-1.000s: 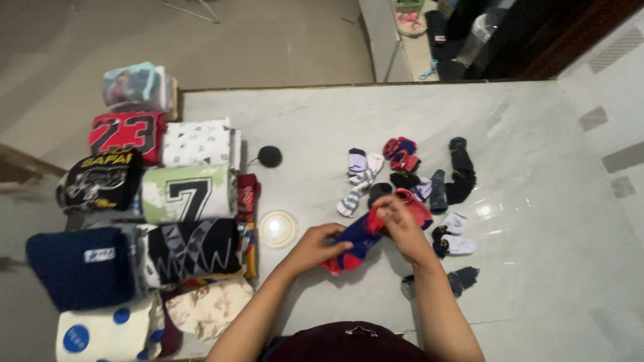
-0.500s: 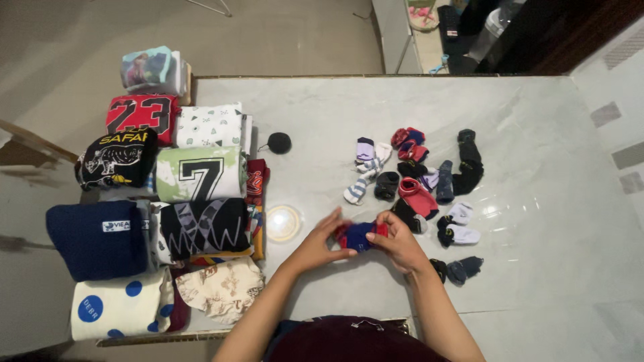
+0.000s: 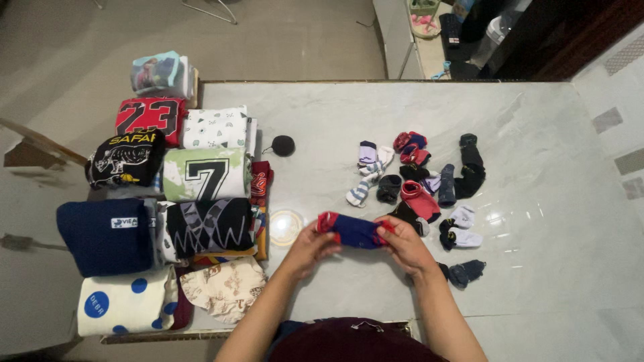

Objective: The person folds a dark garment and places it on a stack of folded clothes. Then the person gathers a pile of socks, pairs them, and folds each pair, placing them on the table.

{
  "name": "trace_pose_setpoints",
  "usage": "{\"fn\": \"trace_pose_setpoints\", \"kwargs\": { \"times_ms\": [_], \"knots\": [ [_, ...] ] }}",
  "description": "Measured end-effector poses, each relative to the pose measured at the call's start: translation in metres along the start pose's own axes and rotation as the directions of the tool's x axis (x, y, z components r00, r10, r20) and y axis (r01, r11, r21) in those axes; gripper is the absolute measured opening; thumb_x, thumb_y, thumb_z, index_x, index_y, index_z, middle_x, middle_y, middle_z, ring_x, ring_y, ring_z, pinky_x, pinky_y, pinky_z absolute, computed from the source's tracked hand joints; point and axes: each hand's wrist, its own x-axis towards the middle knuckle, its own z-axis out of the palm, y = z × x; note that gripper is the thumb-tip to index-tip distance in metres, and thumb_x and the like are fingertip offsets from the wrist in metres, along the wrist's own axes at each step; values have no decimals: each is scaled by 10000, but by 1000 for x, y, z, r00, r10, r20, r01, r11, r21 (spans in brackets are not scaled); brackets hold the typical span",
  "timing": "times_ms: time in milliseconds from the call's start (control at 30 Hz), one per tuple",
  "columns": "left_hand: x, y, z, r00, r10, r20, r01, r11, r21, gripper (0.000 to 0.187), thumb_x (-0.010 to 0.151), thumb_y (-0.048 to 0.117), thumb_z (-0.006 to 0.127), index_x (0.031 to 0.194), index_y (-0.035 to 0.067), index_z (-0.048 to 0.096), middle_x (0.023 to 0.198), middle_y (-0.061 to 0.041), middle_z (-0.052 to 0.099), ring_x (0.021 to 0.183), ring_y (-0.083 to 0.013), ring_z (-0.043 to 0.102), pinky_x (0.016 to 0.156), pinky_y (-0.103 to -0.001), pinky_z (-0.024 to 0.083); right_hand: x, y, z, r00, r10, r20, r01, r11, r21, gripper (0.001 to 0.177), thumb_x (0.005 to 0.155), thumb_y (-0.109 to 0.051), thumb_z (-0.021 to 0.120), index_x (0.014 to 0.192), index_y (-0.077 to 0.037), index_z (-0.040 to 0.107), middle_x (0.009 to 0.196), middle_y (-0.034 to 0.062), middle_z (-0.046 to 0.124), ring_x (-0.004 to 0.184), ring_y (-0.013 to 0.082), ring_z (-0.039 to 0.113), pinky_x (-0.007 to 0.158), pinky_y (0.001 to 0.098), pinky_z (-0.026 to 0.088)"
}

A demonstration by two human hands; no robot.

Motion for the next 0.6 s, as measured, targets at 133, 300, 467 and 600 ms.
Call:
{"fn": "trace_pose_setpoints", "kwargs": {
  "times_ms": [133,300,467,600],
  "knots": [
    [11,-11,-23,980,189,-54,-193,978,-82,303,985,95,625,1275,11,600,1092,-59,716,952,-133,704,859,-294,603,10,10,-5,995,24,-100,-41,984,-176,189,989,-138,621,1137,-22,643,899,16,711,742,72,645,643,230,545],
    [16,-26,-52,923,296,-246,-347,917,-197,269,1062,107,580,1230,-83,668,995,-155,704,866,-181,708,780,-275,598,16,26,-10,977,17,-214,-67,972,-227,191,993,-132,602,1122,7,627,894,77,691,714,146,690,636,280,567],
    [1,-19,-51,916,366,-163,-343,926,155,244,1001,65,590,1233,-13,585,1020,-139,729,875,-187,722,772,-278,598,14,37,-17,984,46,-172,-92,959,-268,143,986,-116,617,1089,-18,602,814,83,674,654,138,644,590,287,542],
    [-12,-6,-43,983,151,-105,-152,988,-5,235,1045,102,607,1173,-95,590,1104,-133,697,1005,-174,710,925,-316,622,10,40,-19,969,36,-243,-101,961,-259,124,991,-109,633,1062,-9,619,784,83,663,632,127,604,588,264,512]
  ]
}}
